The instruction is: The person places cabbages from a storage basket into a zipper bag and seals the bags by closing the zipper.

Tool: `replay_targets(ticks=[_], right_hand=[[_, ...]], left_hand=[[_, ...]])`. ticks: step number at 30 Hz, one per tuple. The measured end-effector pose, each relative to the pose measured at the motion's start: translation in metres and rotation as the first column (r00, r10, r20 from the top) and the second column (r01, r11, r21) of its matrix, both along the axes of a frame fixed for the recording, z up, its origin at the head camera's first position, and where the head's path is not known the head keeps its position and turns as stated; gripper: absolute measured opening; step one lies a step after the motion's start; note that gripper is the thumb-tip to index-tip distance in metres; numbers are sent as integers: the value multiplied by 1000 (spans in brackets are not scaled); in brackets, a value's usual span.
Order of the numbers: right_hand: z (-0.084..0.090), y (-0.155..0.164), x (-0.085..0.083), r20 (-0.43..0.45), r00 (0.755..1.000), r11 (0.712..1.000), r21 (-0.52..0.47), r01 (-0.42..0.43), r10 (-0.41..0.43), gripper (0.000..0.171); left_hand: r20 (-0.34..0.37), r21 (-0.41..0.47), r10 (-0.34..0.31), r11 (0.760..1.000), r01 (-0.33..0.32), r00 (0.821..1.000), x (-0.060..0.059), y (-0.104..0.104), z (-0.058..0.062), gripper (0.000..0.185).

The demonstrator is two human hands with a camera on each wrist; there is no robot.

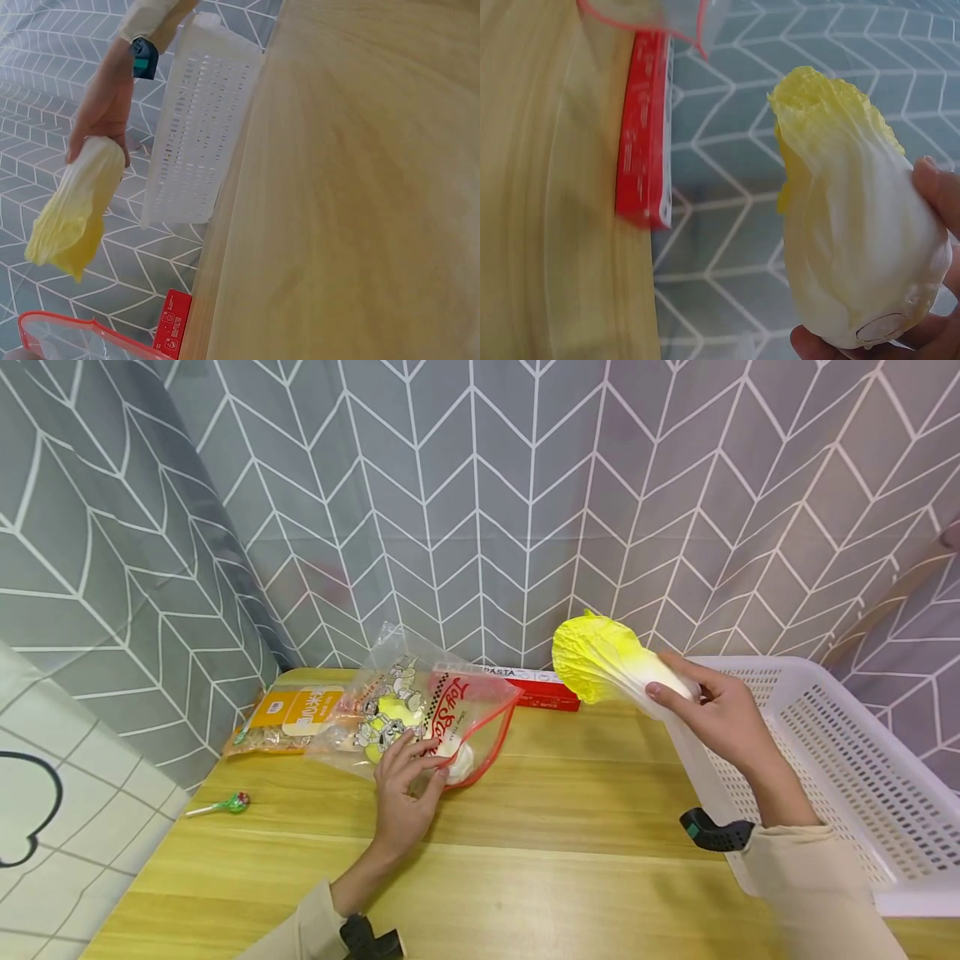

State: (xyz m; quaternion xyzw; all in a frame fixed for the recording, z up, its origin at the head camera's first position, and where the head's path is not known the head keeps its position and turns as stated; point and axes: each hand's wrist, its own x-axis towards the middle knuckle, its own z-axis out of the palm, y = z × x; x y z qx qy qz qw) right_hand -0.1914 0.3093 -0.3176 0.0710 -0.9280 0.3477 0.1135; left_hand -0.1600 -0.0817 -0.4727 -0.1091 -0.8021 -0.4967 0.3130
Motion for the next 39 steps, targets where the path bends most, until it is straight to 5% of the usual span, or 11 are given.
replay_targets(ticks=[10,21,30,39], right_hand=[[-17,-48,-4,-30,995,988,-119,-98,95,58],[-53,-72,-5,25,985,925,-349,-152,171,56],[-71,-73,-8,57,965,844,-501,-193,255,52],[-81,-63,-11,9,902,672,-671,-314,431,44]], left_hand=[[-18,-12,15,1000,-16,1000,-1,-3,-3,10],[15,-17,12,1000,-12,1000,1,-1,0,8],[20,-15,13,1000,-13,1000,-1,1,-2,8],[9,-11,11,1000,-10,1000,1,1,1,8]])
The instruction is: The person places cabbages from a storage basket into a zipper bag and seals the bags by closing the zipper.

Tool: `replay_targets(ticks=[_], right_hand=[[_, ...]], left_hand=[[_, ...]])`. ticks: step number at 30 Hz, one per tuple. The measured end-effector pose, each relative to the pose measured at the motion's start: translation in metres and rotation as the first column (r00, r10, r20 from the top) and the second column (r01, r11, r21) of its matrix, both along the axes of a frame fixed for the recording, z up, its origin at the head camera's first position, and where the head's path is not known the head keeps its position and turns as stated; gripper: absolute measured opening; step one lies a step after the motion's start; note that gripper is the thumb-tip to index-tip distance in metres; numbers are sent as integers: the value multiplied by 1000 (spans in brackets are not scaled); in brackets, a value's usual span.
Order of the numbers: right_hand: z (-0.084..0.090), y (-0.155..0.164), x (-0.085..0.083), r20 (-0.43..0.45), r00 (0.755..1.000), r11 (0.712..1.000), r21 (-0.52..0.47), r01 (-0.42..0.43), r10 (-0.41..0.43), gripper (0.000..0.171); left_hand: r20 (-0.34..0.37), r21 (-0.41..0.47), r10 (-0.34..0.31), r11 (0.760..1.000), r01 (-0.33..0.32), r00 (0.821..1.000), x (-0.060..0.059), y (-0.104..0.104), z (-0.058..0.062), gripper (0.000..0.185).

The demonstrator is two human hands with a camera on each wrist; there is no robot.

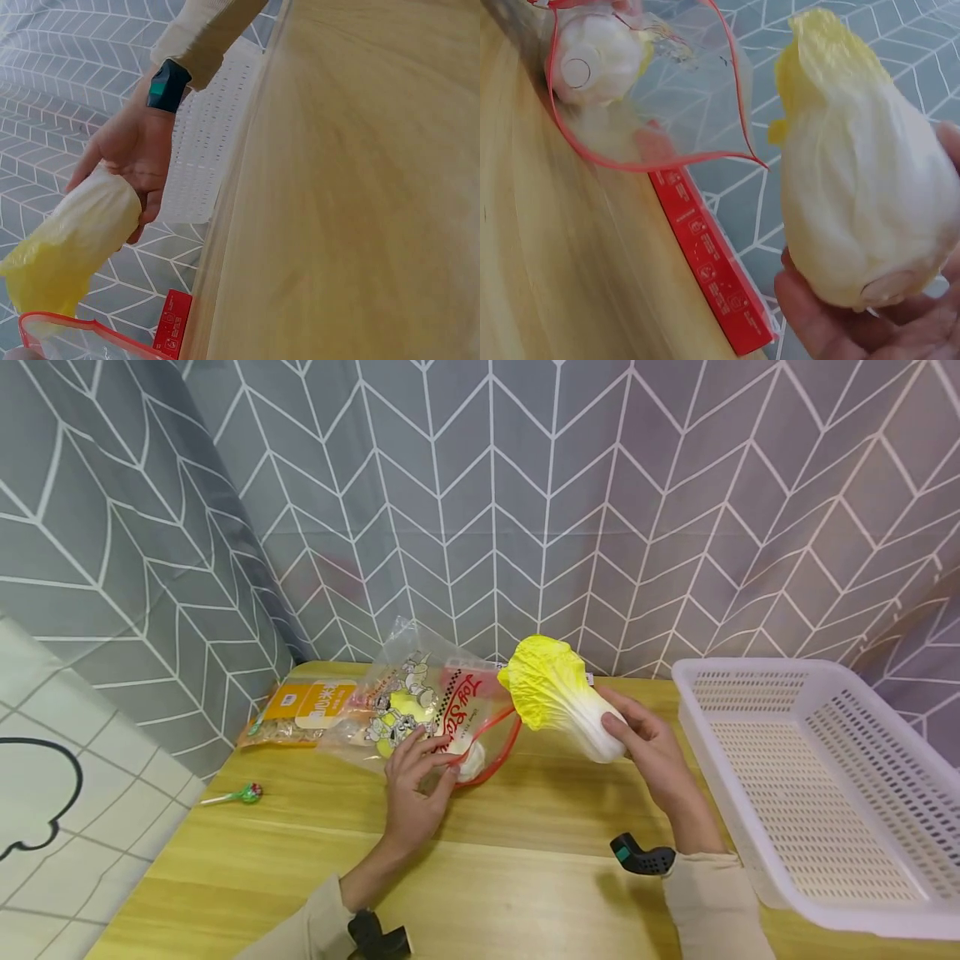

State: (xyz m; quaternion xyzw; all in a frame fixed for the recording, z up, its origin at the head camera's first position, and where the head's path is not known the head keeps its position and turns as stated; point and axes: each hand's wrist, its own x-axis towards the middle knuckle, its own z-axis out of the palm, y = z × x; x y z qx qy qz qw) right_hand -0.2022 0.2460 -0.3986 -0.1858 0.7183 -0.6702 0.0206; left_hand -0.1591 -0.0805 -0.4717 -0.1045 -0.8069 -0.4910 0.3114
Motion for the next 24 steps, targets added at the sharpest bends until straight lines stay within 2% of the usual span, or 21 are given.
replay_targets(ticks=[4,7,11,14,16,19,24], right_hand=[[-5,6,0,-14,997,996,-52,-70,70,43],[-7,10,-1,-35,987,983,-90,-160,158,44],[-12,17,-2,-64,951,945,-112,-309,303,46],[-16,21,-4,-59,924,922,-75,-380,377,45],[-19,23,-5,-43,915,915,-40,-402,400,45],[-23,23,-6,-37,914,915,12,-403,404,46],[-25,23,-7,-34,901,902,46,-430,432,49]], left_hand=[[27,6,-6,1000,6,1000,1,0,1,8],[46,10,-4,1000,4,999,1,0,1,7],[46,7,0,1000,0,999,0,0,1,7],[44,14,-1,1000,1,999,0,0,1,9],[47,24,-2,1000,1,999,-1,0,1,9],[61,46,-7,999,4,998,0,-1,2,10],[59,55,-4,999,0,998,1,0,4,12]])
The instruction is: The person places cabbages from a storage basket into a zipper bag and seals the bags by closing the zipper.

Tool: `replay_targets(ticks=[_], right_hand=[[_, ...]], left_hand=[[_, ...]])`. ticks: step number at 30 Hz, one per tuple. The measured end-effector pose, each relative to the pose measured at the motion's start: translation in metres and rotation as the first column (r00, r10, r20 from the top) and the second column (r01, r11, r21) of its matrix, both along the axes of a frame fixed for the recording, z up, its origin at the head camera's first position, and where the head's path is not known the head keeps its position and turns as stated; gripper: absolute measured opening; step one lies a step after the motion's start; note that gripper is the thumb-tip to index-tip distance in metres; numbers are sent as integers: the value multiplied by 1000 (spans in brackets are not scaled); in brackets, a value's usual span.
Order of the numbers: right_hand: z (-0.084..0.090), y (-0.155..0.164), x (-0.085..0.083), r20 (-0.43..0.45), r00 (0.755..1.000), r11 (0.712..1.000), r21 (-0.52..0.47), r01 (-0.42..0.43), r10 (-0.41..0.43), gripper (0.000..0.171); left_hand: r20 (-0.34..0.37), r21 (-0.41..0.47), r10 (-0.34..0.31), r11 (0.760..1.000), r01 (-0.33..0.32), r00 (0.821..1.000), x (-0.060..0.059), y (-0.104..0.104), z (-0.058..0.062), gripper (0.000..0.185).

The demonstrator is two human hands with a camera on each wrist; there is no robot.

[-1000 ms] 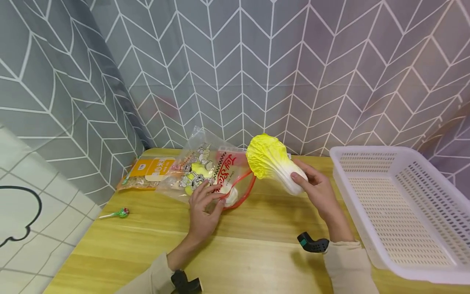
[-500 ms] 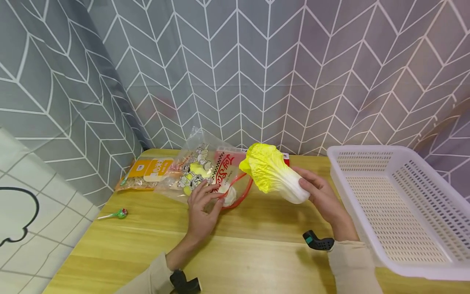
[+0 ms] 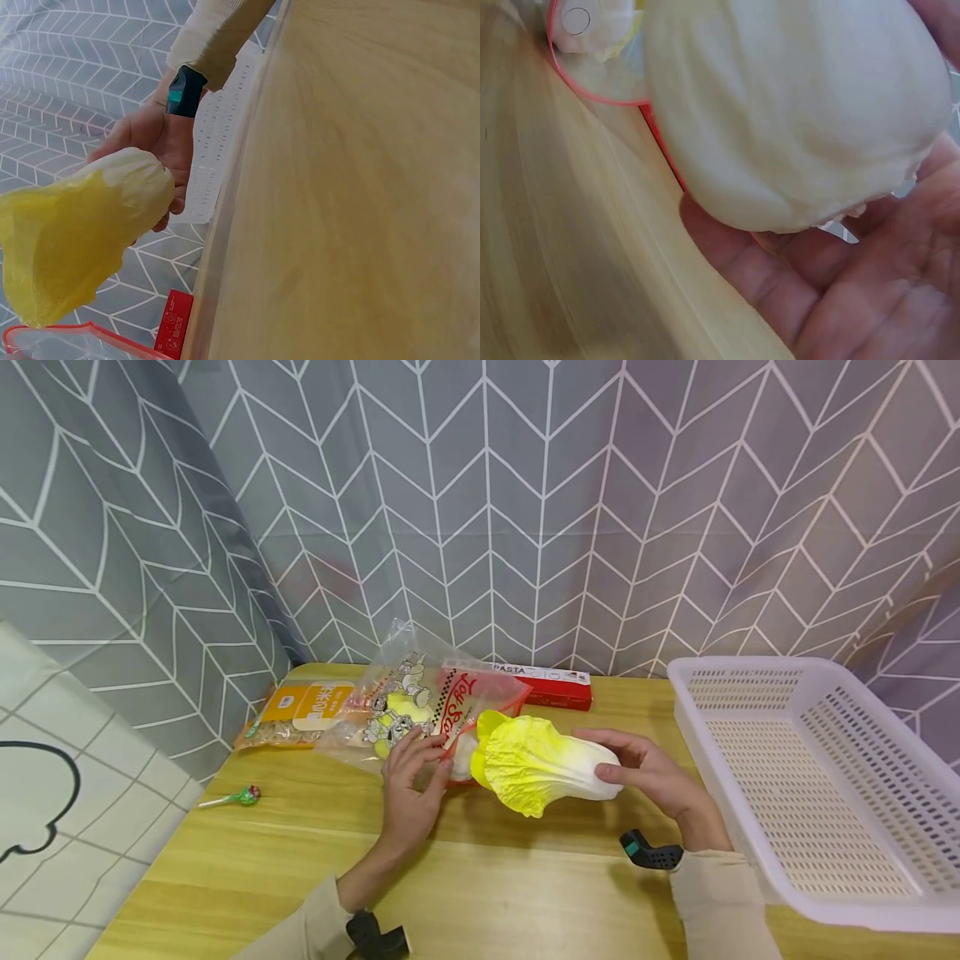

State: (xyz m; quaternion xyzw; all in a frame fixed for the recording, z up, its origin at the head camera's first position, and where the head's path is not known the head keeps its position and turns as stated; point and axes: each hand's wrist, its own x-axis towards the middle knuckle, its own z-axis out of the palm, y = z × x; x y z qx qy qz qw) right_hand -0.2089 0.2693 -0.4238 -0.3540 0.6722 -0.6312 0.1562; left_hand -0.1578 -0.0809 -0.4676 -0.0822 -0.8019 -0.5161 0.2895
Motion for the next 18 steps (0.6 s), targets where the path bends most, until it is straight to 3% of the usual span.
replay_targets(ticks=[4,7,12,18], right_hand=[[0,0,0,4,999,999,20,-33,33,50],[1,-2,1,13,1000,998,56,-9,8,50],[2,-10,3,-9,989,982,119,147,-147,50],[0,-22,1,-25,958,955,73,287,-286,51]], left_hand=[[-14,7,-1,1000,1,1000,0,0,1,10],[-33,9,0,1000,0,999,0,0,0,9],[-51,0,-5,1000,5,999,0,0,-2,11],[-46,-5,-25,1000,25,999,0,0,-2,12]])
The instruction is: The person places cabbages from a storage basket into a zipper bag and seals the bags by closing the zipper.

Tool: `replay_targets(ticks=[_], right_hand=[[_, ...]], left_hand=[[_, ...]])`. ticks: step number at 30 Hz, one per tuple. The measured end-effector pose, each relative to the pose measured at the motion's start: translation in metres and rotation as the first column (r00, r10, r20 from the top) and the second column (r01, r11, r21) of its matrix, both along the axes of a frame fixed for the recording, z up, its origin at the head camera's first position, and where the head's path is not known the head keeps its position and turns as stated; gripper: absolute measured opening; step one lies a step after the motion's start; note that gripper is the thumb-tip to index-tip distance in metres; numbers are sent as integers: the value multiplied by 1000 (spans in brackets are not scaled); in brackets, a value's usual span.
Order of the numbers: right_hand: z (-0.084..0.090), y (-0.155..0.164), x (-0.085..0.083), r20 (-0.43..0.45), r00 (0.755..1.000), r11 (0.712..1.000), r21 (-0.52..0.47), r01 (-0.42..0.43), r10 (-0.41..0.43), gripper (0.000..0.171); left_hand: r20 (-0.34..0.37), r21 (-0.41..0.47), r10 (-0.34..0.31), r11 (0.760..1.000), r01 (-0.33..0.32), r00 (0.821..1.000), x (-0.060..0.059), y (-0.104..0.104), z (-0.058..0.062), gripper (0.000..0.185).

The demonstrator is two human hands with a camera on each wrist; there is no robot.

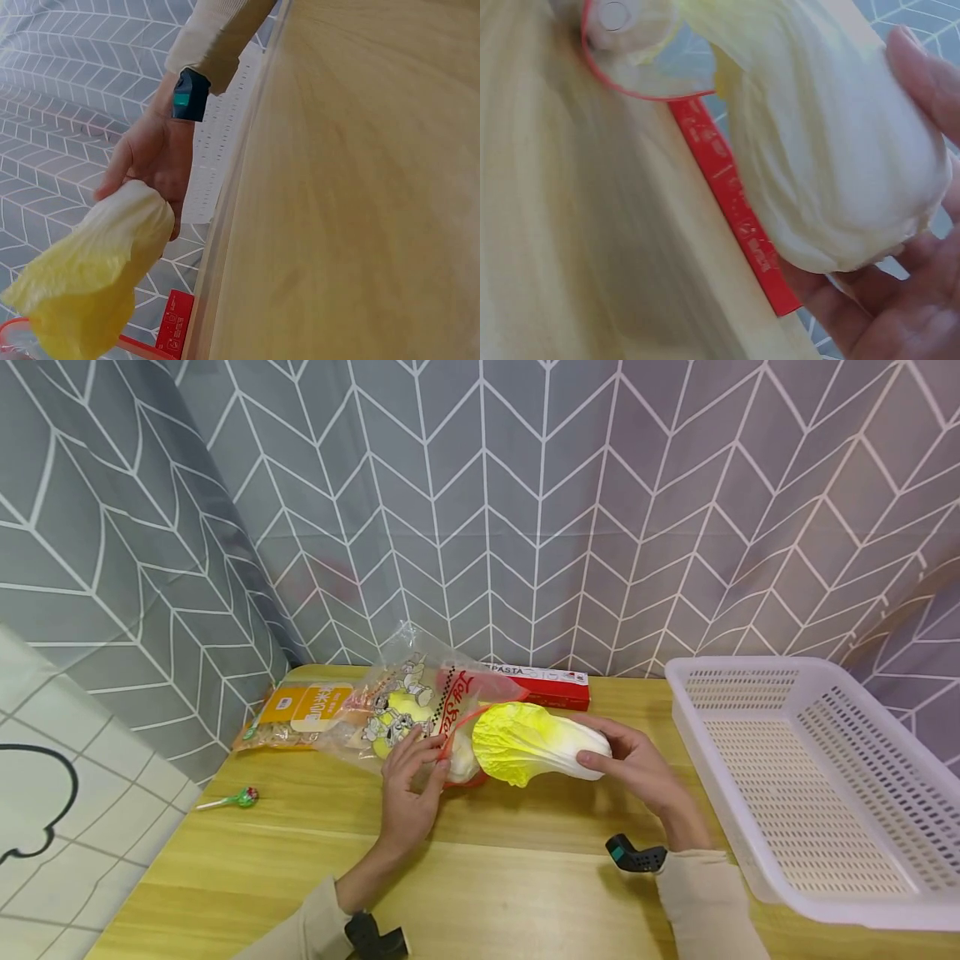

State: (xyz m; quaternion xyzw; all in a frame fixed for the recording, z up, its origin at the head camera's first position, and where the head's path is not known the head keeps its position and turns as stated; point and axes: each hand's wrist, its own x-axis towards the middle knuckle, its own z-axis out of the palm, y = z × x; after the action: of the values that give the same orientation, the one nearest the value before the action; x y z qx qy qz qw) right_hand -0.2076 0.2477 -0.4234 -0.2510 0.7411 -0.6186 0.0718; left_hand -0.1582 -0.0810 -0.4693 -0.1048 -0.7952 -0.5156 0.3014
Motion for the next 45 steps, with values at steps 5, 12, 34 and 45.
replay_targets(ticks=[5,12,34,45], right_hand=[[-2,-9,1,-59,991,987,97,128,-123,54],[5,-23,4,-210,966,932,297,210,-151,57],[17,-45,12,-82,923,926,13,378,-376,52],[6,-49,9,-175,926,924,136,358,-333,51]], left_hand=[[-6,6,2,1000,-2,1000,0,0,1,12],[-22,24,3,1000,-2,1000,2,0,3,11],[-66,36,-32,999,34,997,-1,1,0,9],[-69,24,-22,999,24,997,1,0,0,10]])
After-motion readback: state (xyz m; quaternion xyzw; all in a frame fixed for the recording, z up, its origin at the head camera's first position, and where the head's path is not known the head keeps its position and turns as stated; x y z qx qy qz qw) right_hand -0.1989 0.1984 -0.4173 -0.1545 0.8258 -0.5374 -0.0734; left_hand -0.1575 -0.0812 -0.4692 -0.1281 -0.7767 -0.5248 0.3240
